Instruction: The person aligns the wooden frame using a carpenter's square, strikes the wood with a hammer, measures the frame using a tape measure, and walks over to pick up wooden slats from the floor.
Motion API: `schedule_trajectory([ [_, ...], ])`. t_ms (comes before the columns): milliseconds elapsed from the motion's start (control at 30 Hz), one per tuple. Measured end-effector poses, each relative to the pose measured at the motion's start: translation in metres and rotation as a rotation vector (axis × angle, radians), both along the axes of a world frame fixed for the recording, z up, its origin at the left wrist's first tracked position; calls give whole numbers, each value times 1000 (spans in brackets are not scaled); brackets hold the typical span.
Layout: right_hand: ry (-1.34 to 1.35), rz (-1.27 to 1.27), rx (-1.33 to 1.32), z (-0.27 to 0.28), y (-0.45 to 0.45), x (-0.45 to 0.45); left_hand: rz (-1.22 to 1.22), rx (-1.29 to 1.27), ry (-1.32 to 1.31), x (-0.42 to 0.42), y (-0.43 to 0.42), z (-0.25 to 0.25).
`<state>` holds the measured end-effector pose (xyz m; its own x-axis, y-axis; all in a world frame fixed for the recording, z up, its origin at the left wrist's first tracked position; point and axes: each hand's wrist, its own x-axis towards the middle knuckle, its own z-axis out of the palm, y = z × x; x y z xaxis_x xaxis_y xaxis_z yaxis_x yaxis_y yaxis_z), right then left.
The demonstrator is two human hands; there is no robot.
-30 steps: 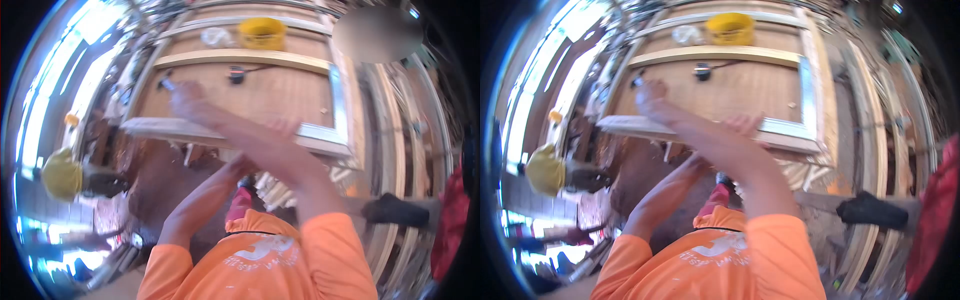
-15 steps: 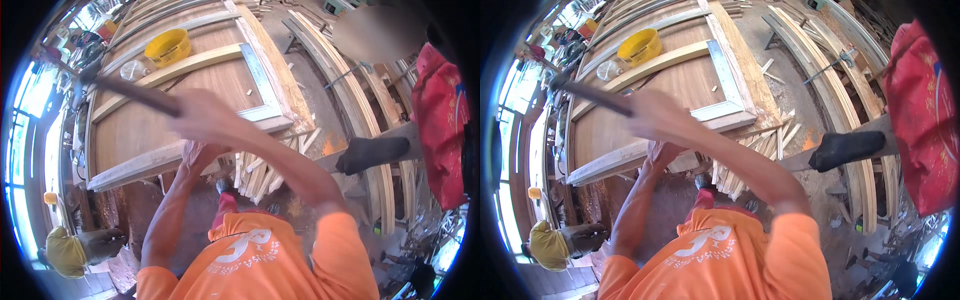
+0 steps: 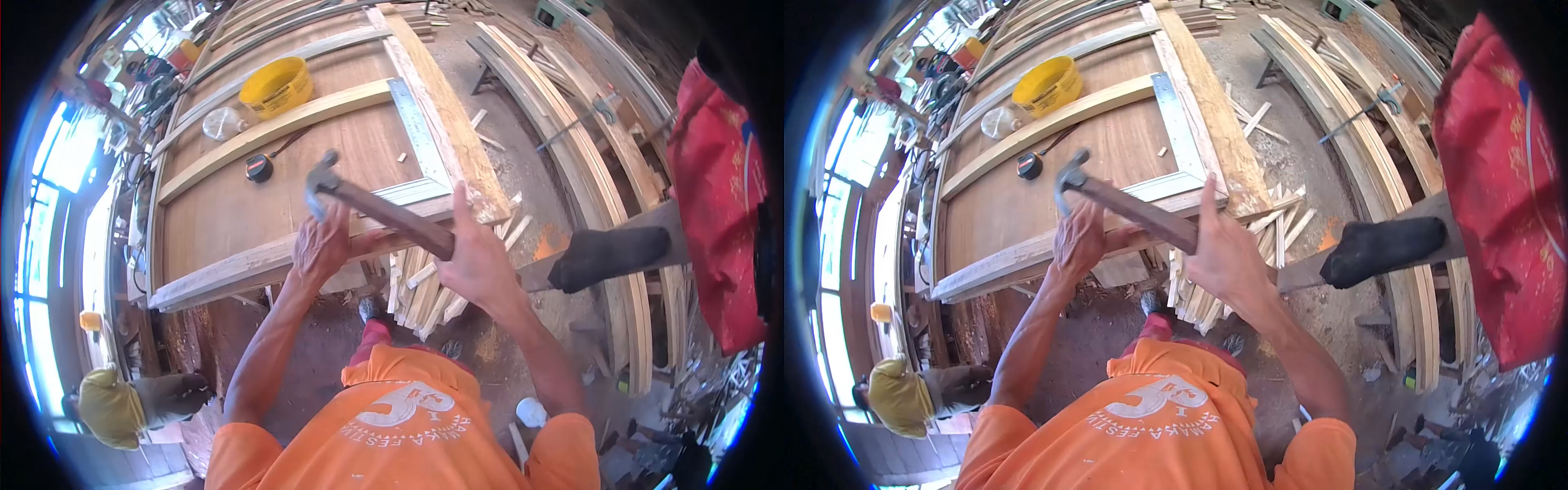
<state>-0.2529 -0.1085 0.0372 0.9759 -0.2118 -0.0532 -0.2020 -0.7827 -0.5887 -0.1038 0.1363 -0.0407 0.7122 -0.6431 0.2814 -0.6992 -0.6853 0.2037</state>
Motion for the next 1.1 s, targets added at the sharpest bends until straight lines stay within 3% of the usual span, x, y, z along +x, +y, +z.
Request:
schedule_trajectory([
  [100, 59, 62, 42, 1, 10, 16, -4, -106, -140, 2, 1, -7],
  [167, 69, 63, 61, -7, 14, 24, -8, -53, -98, 11, 7, -21],
  [267, 127, 41, 83, -13, 16, 28, 46, 15, -18, -1, -2, 2],
  [800, 87, 46, 197, -10, 8, 34, 44, -37, -91, -4, -9, 7],
  [867, 121, 32, 318, -3, 4, 30, 46, -31, -99, -7, -8, 7],
  [1100, 75, -9, 302, -8, 9, 1, 2, -80, -18, -8, -7, 17],
])
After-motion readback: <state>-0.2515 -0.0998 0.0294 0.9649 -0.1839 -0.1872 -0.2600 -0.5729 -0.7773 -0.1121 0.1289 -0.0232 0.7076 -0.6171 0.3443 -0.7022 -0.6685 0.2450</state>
